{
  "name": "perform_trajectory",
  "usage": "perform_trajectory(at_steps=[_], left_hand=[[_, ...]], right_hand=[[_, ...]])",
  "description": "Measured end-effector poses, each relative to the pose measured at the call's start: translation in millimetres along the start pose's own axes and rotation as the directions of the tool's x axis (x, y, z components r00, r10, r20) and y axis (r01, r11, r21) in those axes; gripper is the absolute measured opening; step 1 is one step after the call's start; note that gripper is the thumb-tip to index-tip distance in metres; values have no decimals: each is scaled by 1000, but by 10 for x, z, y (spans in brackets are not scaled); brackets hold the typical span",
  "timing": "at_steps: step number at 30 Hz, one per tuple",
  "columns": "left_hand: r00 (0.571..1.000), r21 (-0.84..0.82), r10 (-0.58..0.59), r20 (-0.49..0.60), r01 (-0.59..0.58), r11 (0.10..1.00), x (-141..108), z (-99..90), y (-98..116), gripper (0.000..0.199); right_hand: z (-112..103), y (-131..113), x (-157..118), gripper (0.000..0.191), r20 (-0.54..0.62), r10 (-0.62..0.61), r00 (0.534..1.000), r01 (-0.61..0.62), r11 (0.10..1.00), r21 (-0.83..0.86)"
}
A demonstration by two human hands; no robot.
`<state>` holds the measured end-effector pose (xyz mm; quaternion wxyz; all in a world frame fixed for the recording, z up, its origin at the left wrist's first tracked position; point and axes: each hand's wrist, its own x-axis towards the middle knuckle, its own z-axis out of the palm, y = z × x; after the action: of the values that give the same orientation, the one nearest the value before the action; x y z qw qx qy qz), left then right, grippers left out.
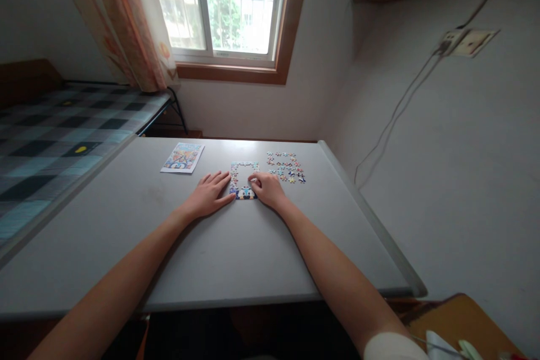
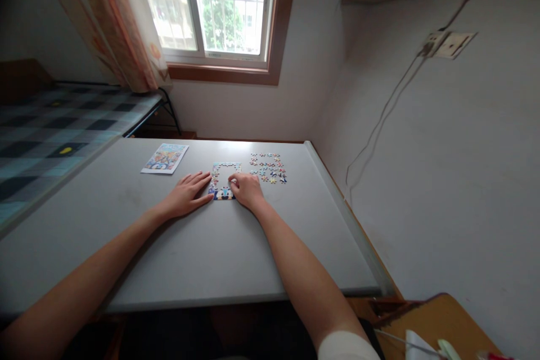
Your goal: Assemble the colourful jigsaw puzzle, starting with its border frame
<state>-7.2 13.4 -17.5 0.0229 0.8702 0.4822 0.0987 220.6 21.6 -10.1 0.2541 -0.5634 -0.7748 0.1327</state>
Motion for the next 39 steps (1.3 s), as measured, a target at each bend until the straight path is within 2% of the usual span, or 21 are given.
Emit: perform_trajectory(at_steps=[9,12,16,19,21,23,26,28,35,39], left_hand=[[1000,-26,4,-8,-4,1000,4,36,-33,69],[1000,-26,5,-12,-5,1000,4,42,-37,69],[1000,-20,0,1,0,1000,2,14,-18,69],[1000,-26,-2,9,2,1000,2,-17,3,69],[1000,-32,-1,16,2,1000,5,-30,11,69],[1000,-35,-1,18,2,999,8,-32,13,69],[1000,-40,-2,14,2,999,11,-21,8,69],[1000,-41,-2,10,2,999,11,-11,4,69],[1000,-39,-1,13,1,999,12,-11,6,70],[1000,-40,2,7,-2,999,13,-10,-1,71]], right_hand=[[47,29,-4,21,-17,-28,999,28,1000,7],[13,45,13,23,-33,-23,999,25,997,69],[-306,135,116,27,-131,33,991,-2,974,227],[-647,314,190,27,-257,213,943,-123,937,327],[-803,478,191,24,-287,310,906,-225,929,294],[-862,646,147,21,-300,396,868,-343,914,215],[-814,838,37,22,-416,469,779,-494,868,55],[-753,899,-20,25,-451,470,759,-529,849,-5],[-607,838,-42,22,-389,445,807,-515,852,-94],[-562,828,-44,24,-378,444,813,-519,846,-123]])
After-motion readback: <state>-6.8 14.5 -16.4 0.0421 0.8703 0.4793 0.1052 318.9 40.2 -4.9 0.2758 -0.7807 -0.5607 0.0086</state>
